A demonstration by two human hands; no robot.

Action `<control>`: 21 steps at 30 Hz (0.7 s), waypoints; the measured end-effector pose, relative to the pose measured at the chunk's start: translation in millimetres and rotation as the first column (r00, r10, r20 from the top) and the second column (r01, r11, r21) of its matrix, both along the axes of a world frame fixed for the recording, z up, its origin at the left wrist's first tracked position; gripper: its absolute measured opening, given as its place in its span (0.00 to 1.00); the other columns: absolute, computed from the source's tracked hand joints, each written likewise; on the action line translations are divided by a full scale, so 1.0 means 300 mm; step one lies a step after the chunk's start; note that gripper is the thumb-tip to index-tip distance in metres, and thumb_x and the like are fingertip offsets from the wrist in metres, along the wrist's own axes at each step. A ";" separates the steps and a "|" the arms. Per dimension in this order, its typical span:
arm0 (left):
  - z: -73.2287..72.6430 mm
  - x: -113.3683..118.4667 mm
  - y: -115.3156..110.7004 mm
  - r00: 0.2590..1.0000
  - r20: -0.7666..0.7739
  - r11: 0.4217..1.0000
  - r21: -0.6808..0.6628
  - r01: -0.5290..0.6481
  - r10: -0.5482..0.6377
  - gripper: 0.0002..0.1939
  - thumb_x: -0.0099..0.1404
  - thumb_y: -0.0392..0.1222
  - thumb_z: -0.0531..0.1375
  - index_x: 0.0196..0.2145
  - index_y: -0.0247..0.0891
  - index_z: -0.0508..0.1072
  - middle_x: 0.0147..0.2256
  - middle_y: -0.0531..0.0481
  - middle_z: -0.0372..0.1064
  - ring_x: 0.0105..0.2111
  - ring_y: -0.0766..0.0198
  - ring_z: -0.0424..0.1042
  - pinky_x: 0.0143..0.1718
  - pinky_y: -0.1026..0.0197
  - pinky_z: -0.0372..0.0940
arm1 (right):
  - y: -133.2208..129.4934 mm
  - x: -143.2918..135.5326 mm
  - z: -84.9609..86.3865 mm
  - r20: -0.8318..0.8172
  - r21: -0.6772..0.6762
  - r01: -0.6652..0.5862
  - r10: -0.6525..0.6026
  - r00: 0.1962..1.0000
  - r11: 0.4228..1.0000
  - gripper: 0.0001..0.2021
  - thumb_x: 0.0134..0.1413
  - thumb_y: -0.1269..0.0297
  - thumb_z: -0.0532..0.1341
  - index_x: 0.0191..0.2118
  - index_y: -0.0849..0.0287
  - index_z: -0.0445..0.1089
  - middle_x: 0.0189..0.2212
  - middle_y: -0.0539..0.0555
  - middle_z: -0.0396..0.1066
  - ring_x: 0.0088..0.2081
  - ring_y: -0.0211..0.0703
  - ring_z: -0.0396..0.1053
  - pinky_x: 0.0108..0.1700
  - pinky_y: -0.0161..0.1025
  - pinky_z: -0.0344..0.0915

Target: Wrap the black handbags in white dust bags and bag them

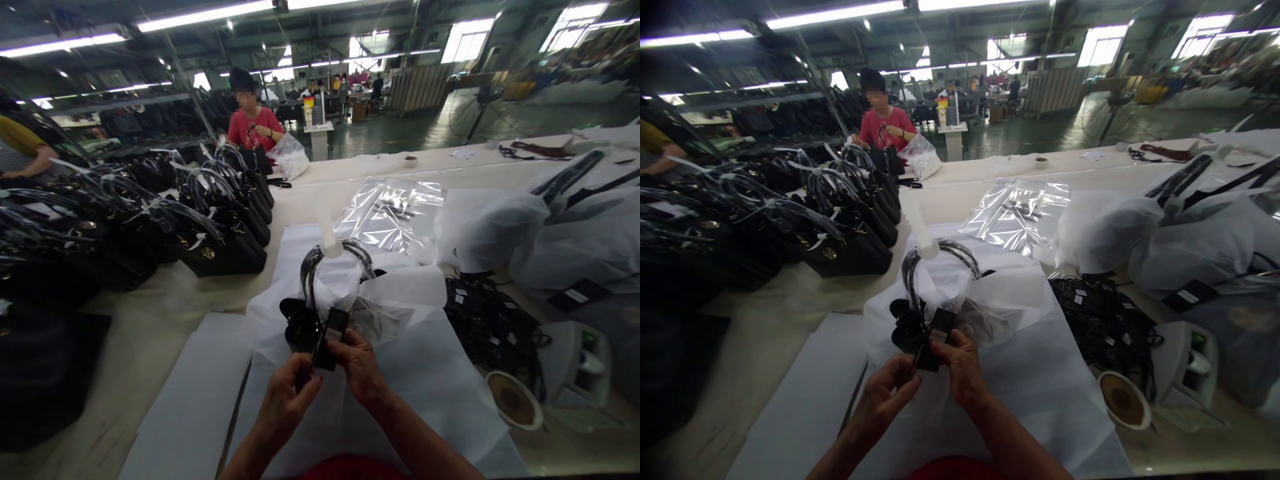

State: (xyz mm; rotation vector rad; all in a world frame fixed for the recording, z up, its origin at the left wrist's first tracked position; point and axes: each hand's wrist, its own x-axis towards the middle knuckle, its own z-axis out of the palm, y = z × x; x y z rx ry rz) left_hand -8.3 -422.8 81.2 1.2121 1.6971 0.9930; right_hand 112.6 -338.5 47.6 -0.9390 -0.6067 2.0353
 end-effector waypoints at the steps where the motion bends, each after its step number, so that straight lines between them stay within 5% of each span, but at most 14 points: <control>1: 0.000 0.005 -0.003 1.000 0.004 1.000 -0.005 0.005 -0.005 0.09 0.56 0.45 0.57 0.31 0.37 0.67 0.25 0.54 0.59 0.25 0.68 0.59 0.28 0.65 0.57 | -0.002 -0.010 0.003 -0.003 -0.001 0.019 -0.019 1.000 1.000 0.13 0.26 0.65 0.72 0.26 0.61 0.74 0.24 0.49 0.74 0.26 0.37 0.67 0.31 0.34 0.63; 8: -0.048 0.027 -0.012 0.987 0.157 0.998 -0.063 -0.008 0.018 0.18 0.50 0.42 0.60 0.40 0.36 0.70 0.33 0.50 0.65 0.22 0.69 0.63 0.26 0.63 0.61 | 0.005 -0.059 -0.001 -0.031 -0.010 0.091 -0.092 0.995 0.996 0.14 0.26 0.65 0.73 0.25 0.60 0.72 0.23 0.47 0.72 0.26 0.36 0.66 0.30 0.33 0.62; 12: -0.060 0.015 -0.005 0.968 0.241 0.997 -0.043 -0.061 0.069 0.17 0.51 0.47 0.63 0.38 0.35 0.74 0.29 0.49 0.66 0.25 0.67 0.63 0.28 0.64 0.61 | -0.005 -0.051 -0.024 0.010 0.176 -0.010 0.008 1.000 0.984 0.11 0.40 0.60 0.69 0.32 0.57 0.74 0.29 0.48 0.73 0.32 0.38 0.68 0.37 0.35 0.63; 17: -0.029 -0.012 0.004 0.894 0.412 0.985 -0.061 -0.164 0.174 0.17 0.51 0.48 0.65 0.38 0.37 0.77 0.41 0.45 0.67 0.36 0.61 0.67 0.33 0.64 0.64 | -0.024 0.000 -0.037 0.200 0.547 -0.272 0.192 0.961 0.792 0.15 0.59 0.57 0.55 0.49 0.54 0.68 0.41 0.52 0.71 0.48 0.46 0.66 0.51 0.44 0.59; 21: -0.030 -0.041 0.025 0.883 0.442 0.985 -0.011 -0.170 0.157 0.13 0.51 0.47 0.66 0.34 0.39 0.78 0.43 0.46 0.68 0.41 0.58 0.69 0.40 0.63 0.66 | -0.032 0.013 -0.066 0.360 0.678 -0.353 0.127 0.924 0.645 0.11 0.57 0.60 0.57 0.45 0.55 0.67 0.33 0.51 0.68 0.36 0.41 0.67 0.40 0.38 0.64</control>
